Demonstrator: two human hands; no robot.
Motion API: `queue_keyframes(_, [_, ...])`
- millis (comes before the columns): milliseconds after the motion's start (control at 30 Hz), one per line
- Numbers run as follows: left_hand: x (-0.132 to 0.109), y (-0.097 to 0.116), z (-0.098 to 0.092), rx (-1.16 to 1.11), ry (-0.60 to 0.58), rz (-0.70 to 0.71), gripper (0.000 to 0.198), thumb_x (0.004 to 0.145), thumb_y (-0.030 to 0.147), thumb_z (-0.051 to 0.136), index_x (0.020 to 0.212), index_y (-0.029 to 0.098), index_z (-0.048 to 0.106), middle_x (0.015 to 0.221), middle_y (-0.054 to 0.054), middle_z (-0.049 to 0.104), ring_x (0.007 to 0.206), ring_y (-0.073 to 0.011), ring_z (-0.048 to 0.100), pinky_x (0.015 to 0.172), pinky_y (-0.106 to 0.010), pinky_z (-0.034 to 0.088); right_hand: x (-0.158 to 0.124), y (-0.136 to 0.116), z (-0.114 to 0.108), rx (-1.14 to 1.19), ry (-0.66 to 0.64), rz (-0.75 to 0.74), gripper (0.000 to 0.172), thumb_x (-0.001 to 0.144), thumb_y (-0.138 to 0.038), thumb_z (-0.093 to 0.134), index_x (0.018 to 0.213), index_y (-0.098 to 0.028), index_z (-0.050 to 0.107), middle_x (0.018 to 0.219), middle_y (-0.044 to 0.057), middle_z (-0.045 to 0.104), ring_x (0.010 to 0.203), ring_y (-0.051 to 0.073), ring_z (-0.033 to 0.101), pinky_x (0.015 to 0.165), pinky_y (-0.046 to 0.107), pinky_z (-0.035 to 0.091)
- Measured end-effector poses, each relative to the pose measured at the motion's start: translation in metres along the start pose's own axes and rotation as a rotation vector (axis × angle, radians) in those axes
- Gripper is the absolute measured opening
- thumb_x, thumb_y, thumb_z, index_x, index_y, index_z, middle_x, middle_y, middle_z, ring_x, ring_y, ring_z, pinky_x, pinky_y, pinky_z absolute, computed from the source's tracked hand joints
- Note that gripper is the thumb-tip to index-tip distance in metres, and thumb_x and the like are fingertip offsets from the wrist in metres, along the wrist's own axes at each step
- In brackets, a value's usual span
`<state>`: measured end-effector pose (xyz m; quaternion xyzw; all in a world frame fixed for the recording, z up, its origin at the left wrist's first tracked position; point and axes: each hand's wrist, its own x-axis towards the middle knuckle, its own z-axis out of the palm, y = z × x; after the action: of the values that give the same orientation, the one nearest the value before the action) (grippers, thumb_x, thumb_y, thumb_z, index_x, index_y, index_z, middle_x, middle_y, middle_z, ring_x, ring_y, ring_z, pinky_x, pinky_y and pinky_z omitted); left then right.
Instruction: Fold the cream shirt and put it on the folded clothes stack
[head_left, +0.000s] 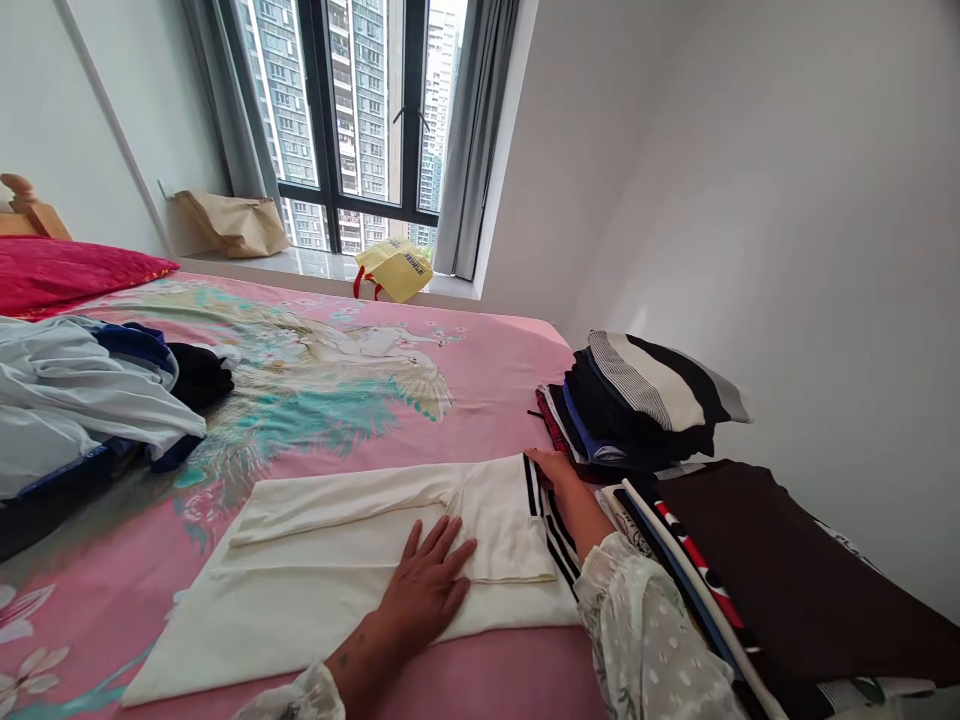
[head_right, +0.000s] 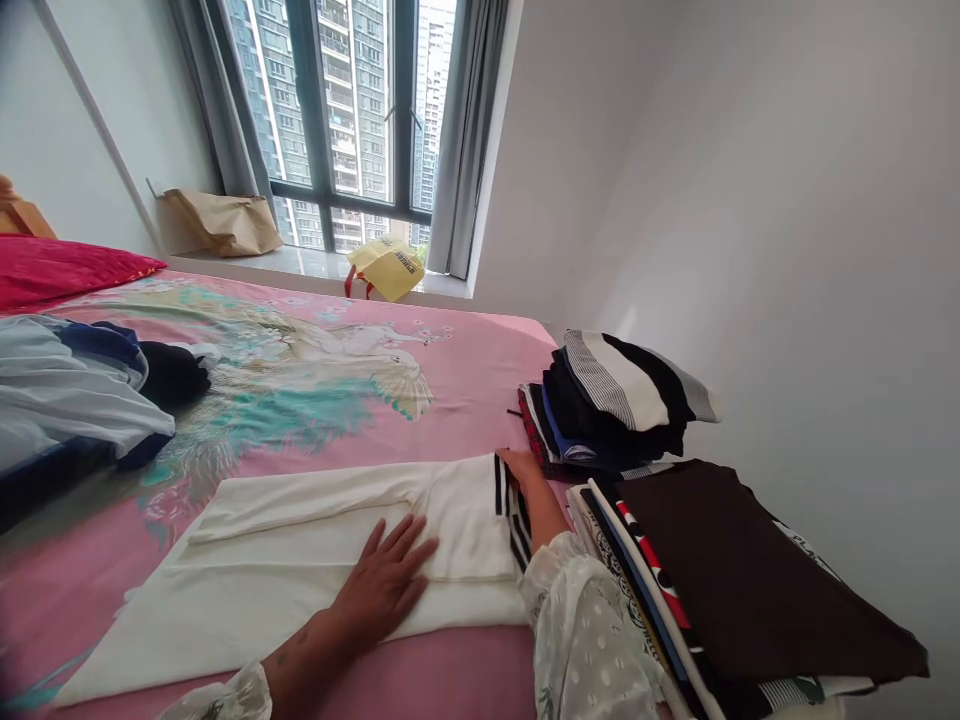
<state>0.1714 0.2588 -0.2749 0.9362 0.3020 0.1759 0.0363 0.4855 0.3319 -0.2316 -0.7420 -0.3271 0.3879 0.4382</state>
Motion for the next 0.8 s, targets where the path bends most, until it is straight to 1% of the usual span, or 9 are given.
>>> queue_keyframes(100, [0.000,0.001,-0.002,0.014,0.021,0.007,0.048,0.091,0.038,0.040,0.139,0.034,0.037,0.150,-0.004,0.033,0.138,-0.0247,0.027,0.112,-0.052,0.015,0.013,0.001,0.005,-0.045,-0.074,0.042,0.026,0.066,-0.036,0.069,0.073,-0.012,0.062,0.056,0.005,0.062,0.050,0.016,0.057,0.049,0.027,0.046])
queue_keyframes(167, [0.001,0.001,-0.004,0.016,0.025,0.011,0.048,0.092,0.038,0.040,0.139,0.034,0.037,0.150,-0.004,0.032,0.138,-0.0246,0.028,0.112,-0.052,0.016,0.018,0.003,0.010,-0.069,-0.065,0.020,0.025,0.065,-0.034,0.069,0.074,-0.012,0.063,0.056,0.004,0.062,0.052,0.016,0.058,0.052,0.027,0.047])
queue_keyframes(333, [0.002,0.001,-0.002,0.016,0.041,0.012,0.048,0.092,0.037,0.040,0.139,0.034,0.036,0.150,-0.003,0.032,0.137,-0.0239,0.028,0.113,-0.050,0.014,0.019,0.008,0.014,-0.180,0.134,-0.117,0.026,0.073,-0.037,0.059,0.081,-0.013,0.066,0.067,0.004,0.067,0.071,0.018,0.063,0.065,0.026,0.049])
queue_keyframes(400, [0.002,0.001,-0.001,0.015,0.048,0.009,0.048,0.092,0.038,0.040,0.140,0.034,0.036,0.150,-0.003,0.032,0.138,-0.0239,0.027,0.113,-0.050,0.013,0.014,0.005,0.013,-0.259,0.243,-0.155,0.028,0.074,-0.036,0.055,0.085,-0.014,0.067,0.077,0.007,0.069,0.082,0.022,0.063,0.074,0.029,0.048])
queue_keyframes(467, [0.002,0.001,0.001,0.015,0.048,0.008,0.049,0.092,0.039,0.040,0.140,0.034,0.036,0.150,-0.003,0.032,0.138,-0.0240,0.026,0.113,-0.050,0.013,0.005,-0.002,0.014,-0.331,0.344,-0.204,0.035,0.079,-0.034,0.049,0.102,-0.013,0.065,0.098,0.012,0.068,0.097,0.025,0.061,0.084,0.034,0.046])
queue_keyframes(533, [0.003,0.001,0.001,0.014,0.043,0.005,0.048,0.092,0.040,0.039,0.140,0.035,0.035,0.151,-0.003,0.031,0.139,-0.0238,0.025,0.113,-0.051,0.013,-0.012,-0.007,0.018,-0.379,0.402,-0.281,0.044,0.083,-0.031,0.041,0.120,-0.012,0.056,0.121,0.015,0.059,0.113,0.025,0.053,0.095,0.037,0.040])
queue_keyframes(600, [0.004,0.001,0.002,0.011,0.040,-0.002,0.048,0.093,0.040,0.037,0.141,0.035,0.034,0.152,-0.003,0.028,0.139,-0.0234,0.024,0.113,-0.051,0.013,-0.036,-0.006,0.027,-0.467,0.367,-0.430,0.048,0.087,-0.032,0.037,0.130,-0.013,0.048,0.136,0.013,0.047,0.127,0.022,0.040,0.106,0.037,0.029])
queue_keyframes(700, [0.005,0.000,0.003,0.017,0.039,-0.010,0.050,0.092,0.042,0.037,0.142,0.034,0.031,0.153,-0.005,0.026,0.140,-0.0231,0.023,0.113,-0.050,0.013,-0.076,0.009,0.042,-0.781,0.149,-0.627,0.057,0.090,-0.045,0.034,0.140,-0.016,0.036,0.147,0.009,0.033,0.139,0.021,0.019,0.114,0.041,0.007])
queue_keyframes(800, [0.006,0.001,0.003,0.019,0.043,0.006,0.051,0.091,0.044,0.038,0.141,0.033,0.034,0.150,-0.004,0.032,0.139,-0.0234,0.026,0.113,-0.050,0.011,-0.104,0.027,0.052,-1.014,0.002,-0.494,0.068,0.091,-0.056,0.024,0.145,-0.014,0.025,0.152,0.009,0.022,0.141,0.021,0.008,0.112,0.048,-0.006])
